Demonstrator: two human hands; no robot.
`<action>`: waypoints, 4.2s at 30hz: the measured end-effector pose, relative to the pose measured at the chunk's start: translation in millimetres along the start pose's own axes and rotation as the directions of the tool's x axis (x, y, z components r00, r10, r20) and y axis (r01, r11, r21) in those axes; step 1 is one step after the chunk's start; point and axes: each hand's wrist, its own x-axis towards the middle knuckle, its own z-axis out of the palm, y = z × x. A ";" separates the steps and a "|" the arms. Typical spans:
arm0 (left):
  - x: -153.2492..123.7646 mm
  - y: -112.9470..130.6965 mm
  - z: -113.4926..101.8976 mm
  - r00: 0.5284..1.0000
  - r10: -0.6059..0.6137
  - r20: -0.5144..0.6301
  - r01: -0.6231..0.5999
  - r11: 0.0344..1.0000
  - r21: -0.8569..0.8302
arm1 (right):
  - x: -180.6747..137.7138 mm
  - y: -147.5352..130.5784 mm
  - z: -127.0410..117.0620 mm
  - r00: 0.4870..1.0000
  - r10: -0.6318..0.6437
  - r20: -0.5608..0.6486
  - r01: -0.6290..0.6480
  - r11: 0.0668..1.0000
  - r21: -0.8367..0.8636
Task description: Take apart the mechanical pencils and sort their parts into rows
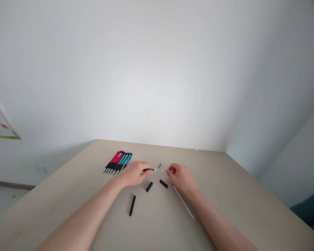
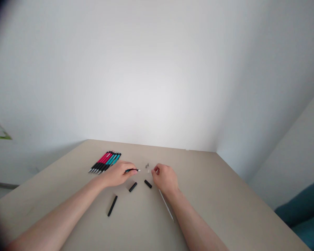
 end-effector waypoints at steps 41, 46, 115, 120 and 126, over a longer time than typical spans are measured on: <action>-0.5 0.8 -1.7 1.000 -0.001 0.014 0.000 0.999 0.042 | -0.8 -0.6 -1.4 0.915 -0.321 -0.244 0.380 0.888 0.257; -0.8 1.1 -2.7 1.000 -0.001 0.015 0.001 1.000 0.029 | 0.5 2.3 2.3 0.938 -0.314 -0.150 0.341 0.916 0.212; -1.5 -1.7 -4.5 0.999 0.011 0.036 -0.009 0.998 -0.057 | -6.7 -4.3 10.6 0.962 -0.214 -0.170 0.273 0.783 0.559; -1.8 -1.9 -4.7 0.999 0.045 0.025 -0.044 0.998 -0.041 | -6.1 -3.2 12.5 0.964 -0.201 -0.172 0.264 0.766 0.586; -2.6 -4.8 -2.7 0.997 0.075 -0.014 -0.076 0.996 -0.041 | -6.3 -3.3 12.2 0.965 -0.188 -0.185 0.262 0.769 0.584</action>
